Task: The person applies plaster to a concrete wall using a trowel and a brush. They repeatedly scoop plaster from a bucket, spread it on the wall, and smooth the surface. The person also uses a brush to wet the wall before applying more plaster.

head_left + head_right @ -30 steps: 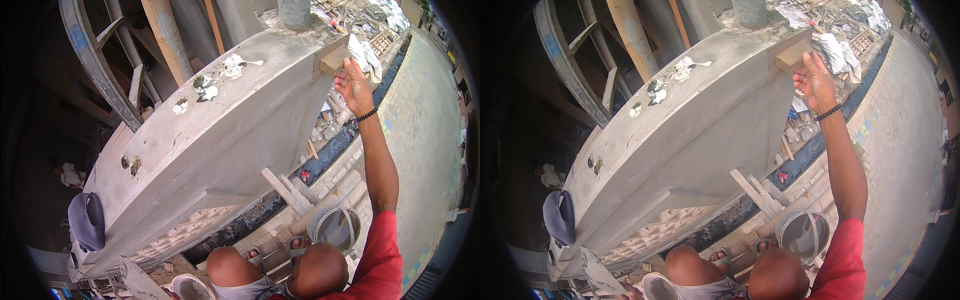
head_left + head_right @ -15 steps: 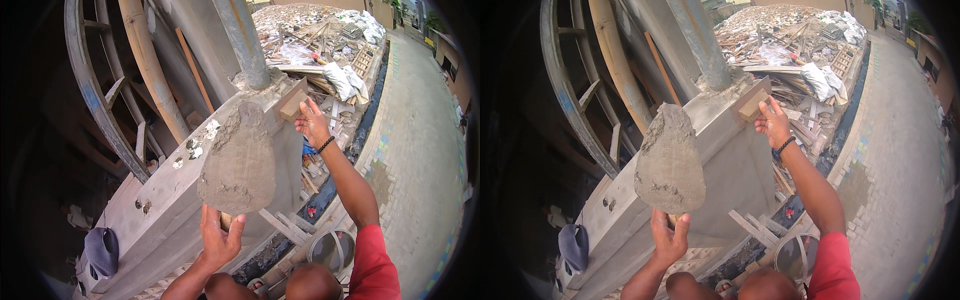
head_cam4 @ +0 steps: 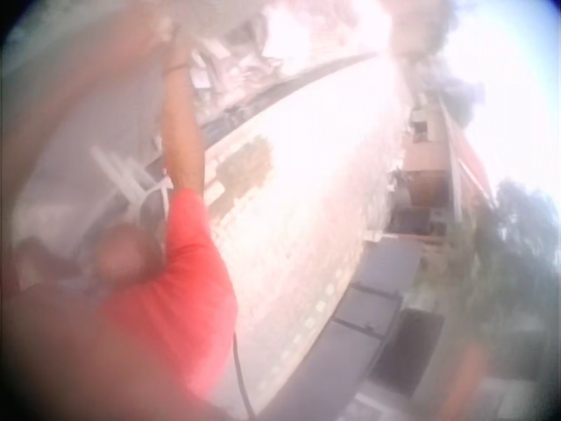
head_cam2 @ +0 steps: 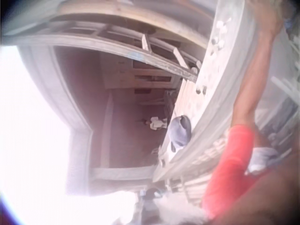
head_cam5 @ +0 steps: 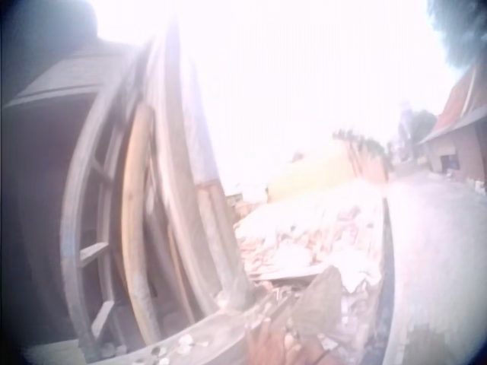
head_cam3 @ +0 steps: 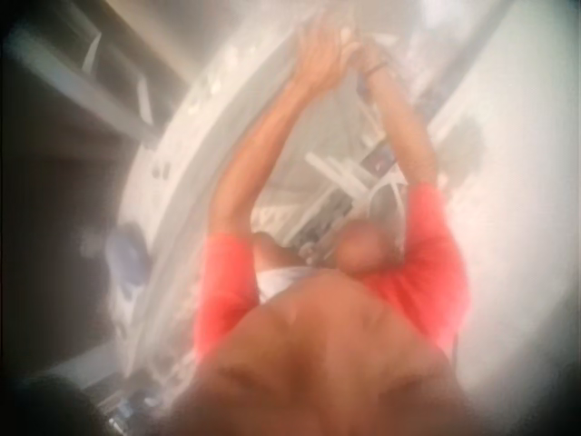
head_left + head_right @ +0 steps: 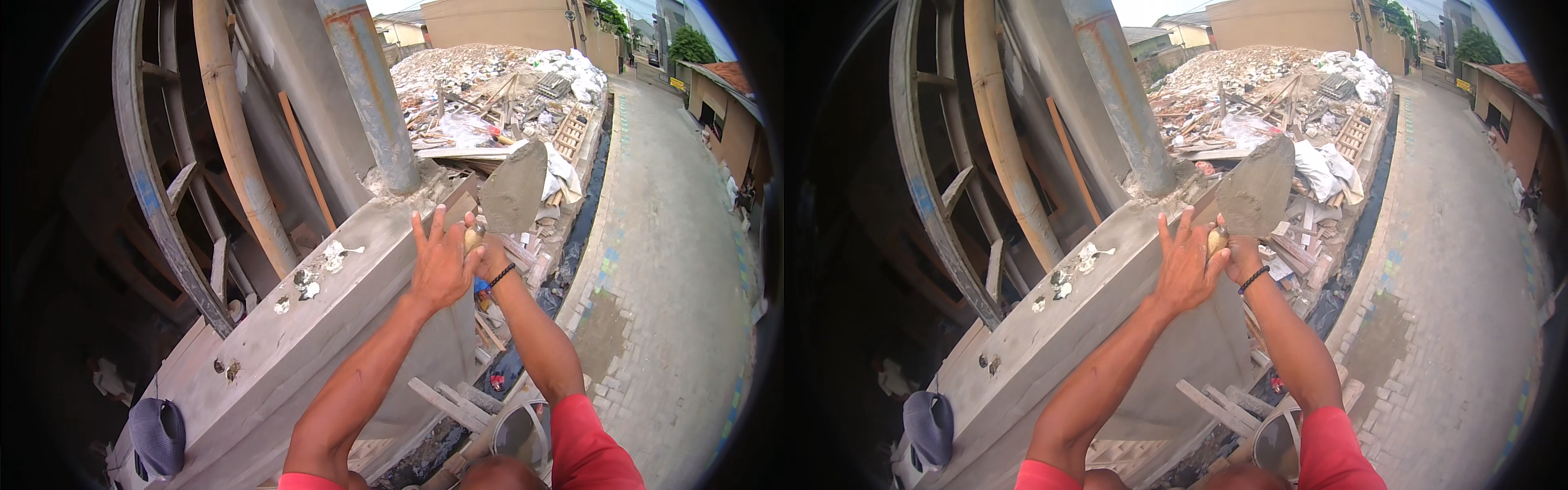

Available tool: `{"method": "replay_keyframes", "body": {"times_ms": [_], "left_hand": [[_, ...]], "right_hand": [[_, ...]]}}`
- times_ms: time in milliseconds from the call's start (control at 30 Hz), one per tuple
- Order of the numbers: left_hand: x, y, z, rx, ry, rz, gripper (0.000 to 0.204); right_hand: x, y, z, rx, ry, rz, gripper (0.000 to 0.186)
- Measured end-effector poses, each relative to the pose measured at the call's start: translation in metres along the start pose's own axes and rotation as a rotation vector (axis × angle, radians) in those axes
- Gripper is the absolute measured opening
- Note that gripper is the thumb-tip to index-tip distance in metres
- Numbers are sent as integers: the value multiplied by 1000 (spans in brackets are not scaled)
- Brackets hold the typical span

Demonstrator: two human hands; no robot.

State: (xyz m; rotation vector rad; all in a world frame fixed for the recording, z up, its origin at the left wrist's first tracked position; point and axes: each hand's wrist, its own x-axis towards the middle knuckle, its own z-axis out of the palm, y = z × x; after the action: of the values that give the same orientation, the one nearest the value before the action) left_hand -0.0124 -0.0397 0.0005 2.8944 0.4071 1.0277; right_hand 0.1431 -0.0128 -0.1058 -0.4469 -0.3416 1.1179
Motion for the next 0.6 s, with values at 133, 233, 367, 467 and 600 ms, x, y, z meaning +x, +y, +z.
{"method": "replay_keyframes", "body": {"times_ms": [133,233,367,467,600], "left_hand": [[-5,-16,2,80,-62,21,45],[-6,-21,4,124,-63,101,45],[-5,-22,3,189,-146,173,46],[-2,-21,4,208,-201,136,47],[-6,-30,9,216,-155,120,48]], "right_hand": [[-5,3,8,-50,-41,-35,17],[-10,-2,8,-42,-78,12,18],[-13,-4,16,-67,-66,46,19],[-9,-1,13,2,-32,-22,18],[-10,1,16,28,-26,7,19]]}}
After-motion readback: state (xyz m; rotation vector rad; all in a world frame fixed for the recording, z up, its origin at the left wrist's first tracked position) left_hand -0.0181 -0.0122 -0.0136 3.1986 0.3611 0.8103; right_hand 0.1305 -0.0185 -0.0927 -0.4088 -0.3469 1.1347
